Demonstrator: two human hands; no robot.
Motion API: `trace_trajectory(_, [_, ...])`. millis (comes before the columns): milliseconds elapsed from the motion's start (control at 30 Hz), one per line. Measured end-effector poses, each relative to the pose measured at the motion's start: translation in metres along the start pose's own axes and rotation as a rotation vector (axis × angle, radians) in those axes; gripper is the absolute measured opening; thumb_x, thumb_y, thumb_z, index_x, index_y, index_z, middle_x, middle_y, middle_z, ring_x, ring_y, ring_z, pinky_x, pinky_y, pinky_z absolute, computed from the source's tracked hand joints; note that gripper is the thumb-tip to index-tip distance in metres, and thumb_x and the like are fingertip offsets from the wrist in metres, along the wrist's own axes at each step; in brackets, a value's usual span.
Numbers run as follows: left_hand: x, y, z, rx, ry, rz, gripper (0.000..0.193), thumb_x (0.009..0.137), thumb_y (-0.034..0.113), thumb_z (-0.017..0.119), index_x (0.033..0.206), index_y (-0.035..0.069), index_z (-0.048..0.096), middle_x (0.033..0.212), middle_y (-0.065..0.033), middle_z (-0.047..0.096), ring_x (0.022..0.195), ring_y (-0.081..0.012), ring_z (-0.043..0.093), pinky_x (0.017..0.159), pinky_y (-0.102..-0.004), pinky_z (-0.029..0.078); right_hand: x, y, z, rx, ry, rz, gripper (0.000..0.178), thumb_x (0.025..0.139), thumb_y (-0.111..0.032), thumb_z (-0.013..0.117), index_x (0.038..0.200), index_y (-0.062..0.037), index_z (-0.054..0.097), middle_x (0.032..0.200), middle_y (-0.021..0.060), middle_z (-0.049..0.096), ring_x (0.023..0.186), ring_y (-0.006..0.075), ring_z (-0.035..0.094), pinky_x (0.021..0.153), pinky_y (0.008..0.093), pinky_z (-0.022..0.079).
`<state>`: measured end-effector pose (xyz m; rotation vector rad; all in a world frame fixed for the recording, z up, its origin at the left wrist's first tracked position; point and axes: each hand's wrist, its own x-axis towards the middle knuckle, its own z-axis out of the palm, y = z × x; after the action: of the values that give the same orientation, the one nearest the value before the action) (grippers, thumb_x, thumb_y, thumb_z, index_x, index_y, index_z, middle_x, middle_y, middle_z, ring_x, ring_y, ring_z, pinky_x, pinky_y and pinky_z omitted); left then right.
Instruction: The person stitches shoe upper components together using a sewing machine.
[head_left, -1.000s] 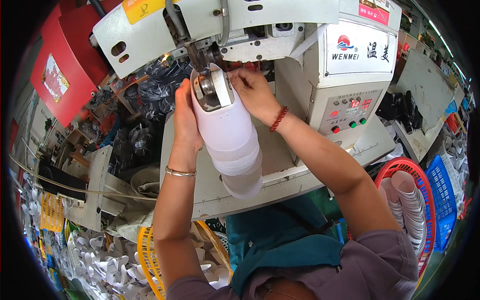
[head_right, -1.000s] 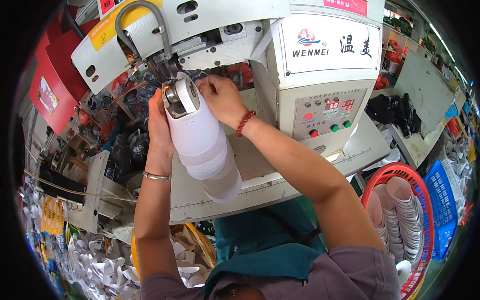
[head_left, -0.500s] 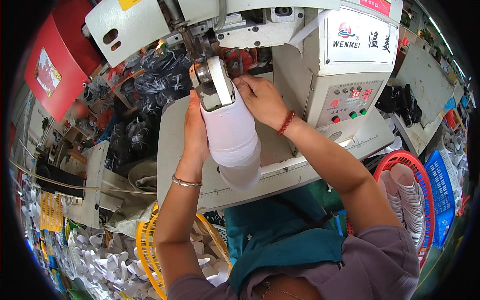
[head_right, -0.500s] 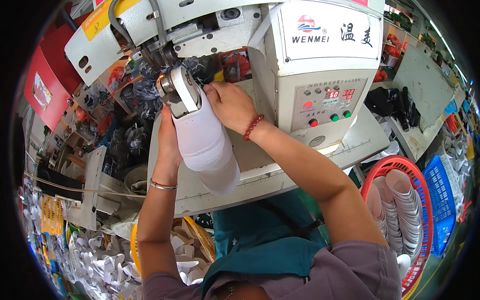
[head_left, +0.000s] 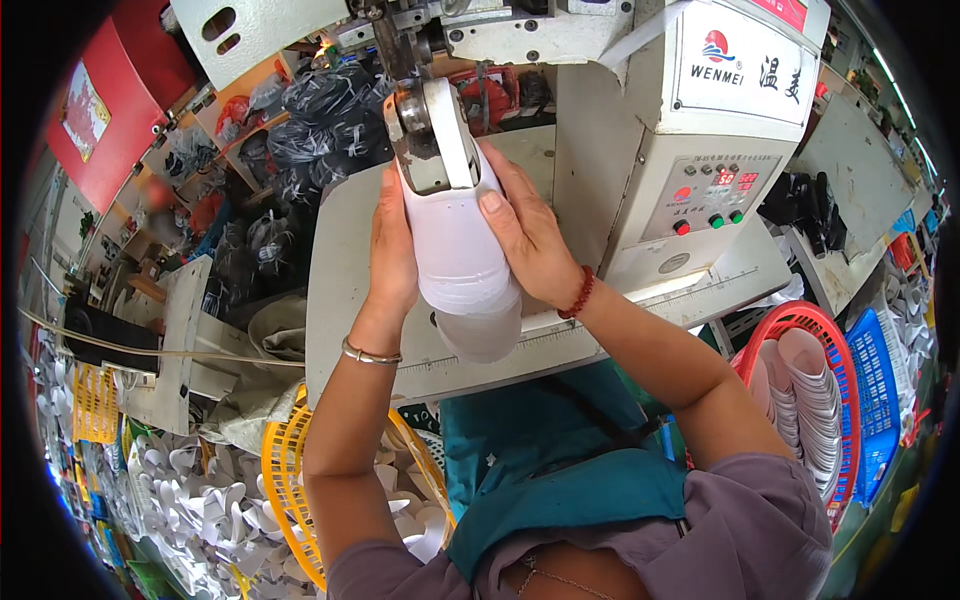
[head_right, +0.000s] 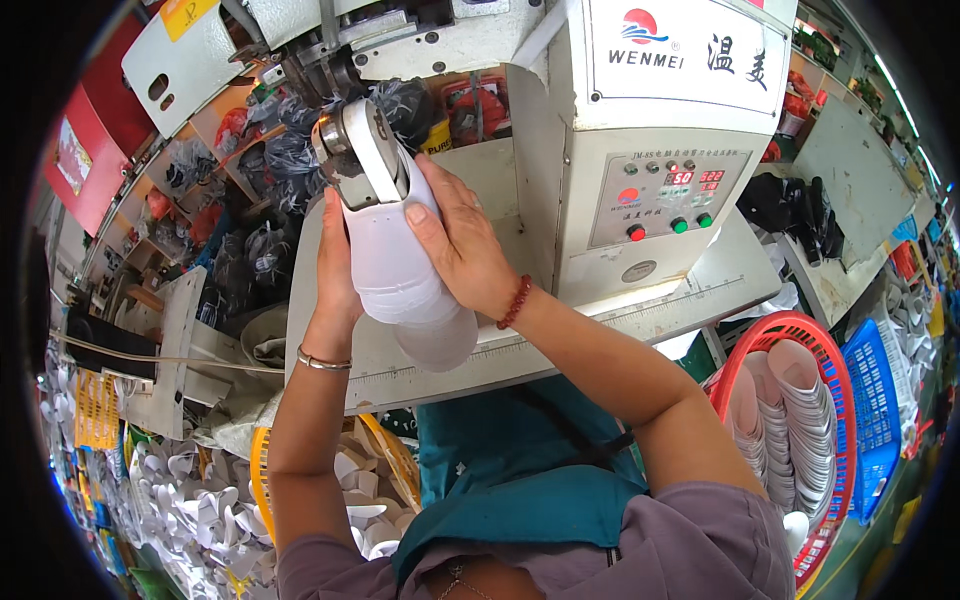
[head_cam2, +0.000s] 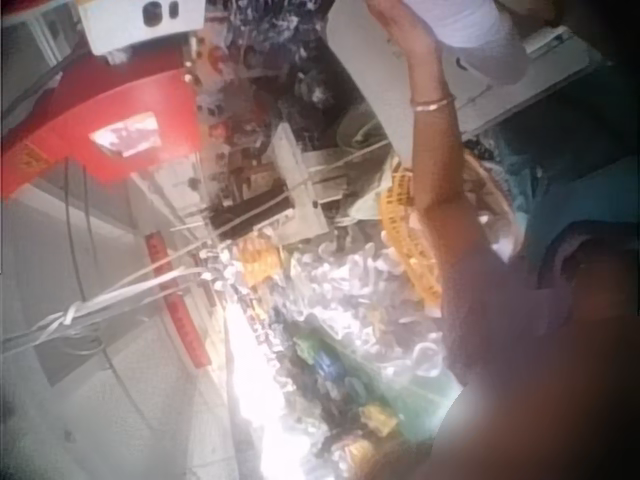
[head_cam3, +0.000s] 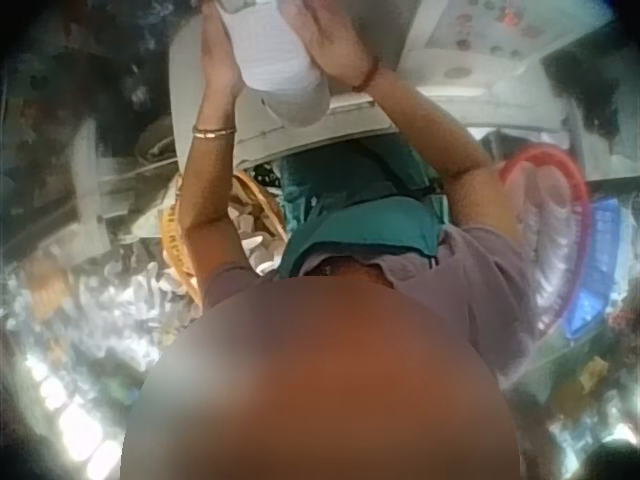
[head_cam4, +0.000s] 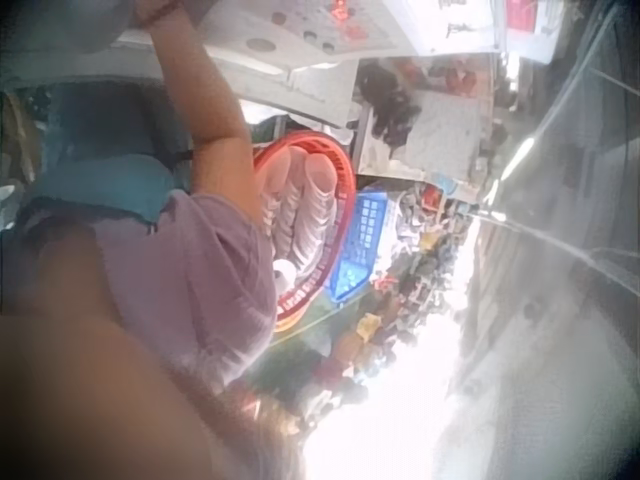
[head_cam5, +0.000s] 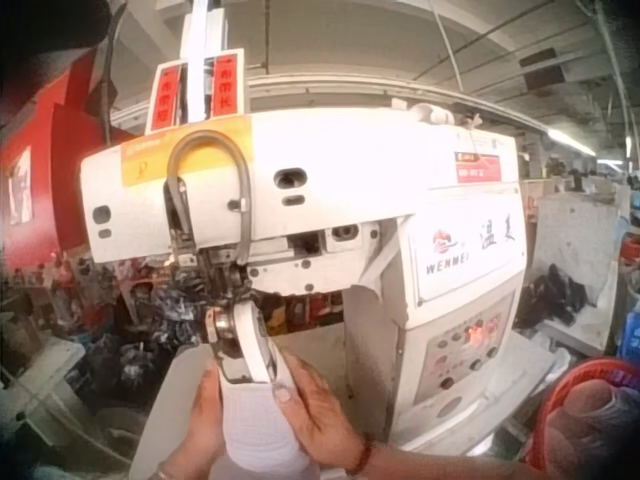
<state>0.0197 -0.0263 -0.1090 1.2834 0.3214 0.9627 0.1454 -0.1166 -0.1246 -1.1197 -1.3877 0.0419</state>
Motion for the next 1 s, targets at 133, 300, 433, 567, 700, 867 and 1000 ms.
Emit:
trace_trajectory(133, [0.008, -0.016, -0.036, 0.18, -0.006, 0.128, 0.051, 0.096, 0.04, 0.031, 0.132, 0.006, 0.041, 0.122, -0.0118, 0.052, 0.108, -0.0179, 0.051, 0.093, -0.0307, 0.038, -0.027, -0.011, -0.017, 0.113, -0.049, 0.173, 0.048, 0.092, -0.023, 0.046, 0.132, 0.0008, 0.035, 0.128, 0.0212, 0.041, 0.107, 0.0309, 0.05, 0.089, 0.0357, 0.041])
trace_trajectory(300, [0.038, -0.064, -0.096, 0.549, 0.182, 0.067, 0.045, 0.093, 0.032, 0.037, 0.126, 0.004, 0.047, 0.121, -0.0157, 0.055, 0.104, -0.0257, 0.055, 0.09, -0.0338, 0.04, -0.078, -0.025, -0.04, 0.008, -0.096, 0.154, 0.045, 0.086, -0.009, 0.053, 0.129, -0.0021, 0.04, 0.124, 0.0178, 0.044, 0.094, 0.0235, 0.054, 0.078, 0.0314, 0.045])
trace_trajectory(433, [0.072, -0.131, -0.138, 0.8, 0.103, 0.234, 0.038, 0.093, 0.03, 0.039, 0.116, 0.003, 0.055, 0.104, -0.0199, 0.062, 0.086, -0.0312, 0.06, 0.078, -0.0352, 0.045, -0.107, -0.027, -0.057, 0.0, -0.185, 0.219, 0.037, 0.084, -0.003, 0.054, 0.121, -0.0011, 0.047, 0.118, 0.0155, 0.048, 0.084, 0.0186, 0.055, 0.072, 0.0284, 0.045])
trace_trajectory(567, [0.088, -0.141, -0.125, 0.886, 0.285, 0.334, 0.035, 0.091, 0.032, 0.046, 0.082, 0.007, 0.068, 0.069, -0.0131, 0.065, 0.062, -0.0268, 0.062, 0.06, -0.0357, 0.046, -0.122, -0.016, -0.084, 0.006, -0.14, 0.3, 0.022, 0.087, -0.003, 0.052, 0.107, 0.0016, 0.056, 0.11, 0.0135, 0.052, 0.074, 0.0139, 0.055, 0.065, 0.0246, 0.045])
trace_trajectory(700, [0.094, -0.138, -0.119, 0.967, 0.255, 0.129, 0.031, 0.09, 0.031, 0.049, 0.099, 0.006, 0.065, 0.082, -0.009, 0.068, 0.071, -0.0198, 0.063, 0.064, -0.031, 0.048, -0.126, -0.016, -0.105, 0.151, 0.077, 0.486, 0.019, 0.092, -0.01, 0.048, 0.101, 0.002, 0.058, 0.099, 0.0099, 0.057, 0.067, 0.011, 0.055, 0.061, 0.022, 0.044])
trace_trajectory(867, [0.1, -0.124, -0.112, 0.844, 0.18, 0.119, 0.031, 0.091, 0.03, 0.048, 0.102, 0.005, 0.063, 0.084, -0.009, 0.067, 0.073, -0.0196, 0.063, 0.065, -0.0302, 0.049, -0.131, -0.009, -0.126, 0.245, 0.356, 0.599, 0.031, 0.096, -0.026, 0.043, 0.095, 0.0002, 0.059, 0.082, 0.0059, 0.061, 0.054, 0.0091, 0.052, 0.052, 0.0206, 0.042])
trace_trajectory(1000, [0.103, -0.12, -0.093, 0.734, 0.111, 0.145, 0.031, 0.091, 0.029, 0.048, 0.104, 0.005, 0.062, 0.086, -0.009, 0.067, 0.074, -0.0194, 0.063, 0.065, -0.0296, 0.049, -0.126, -0.002, -0.15, 0.296, 0.555, 0.593, 0.034, 0.096, -0.029, 0.042, 0.093, -0.0002, 0.06, 0.082, 0.0081, 0.061, 0.052, 0.0106, 0.051, 0.048, 0.0212, 0.041])
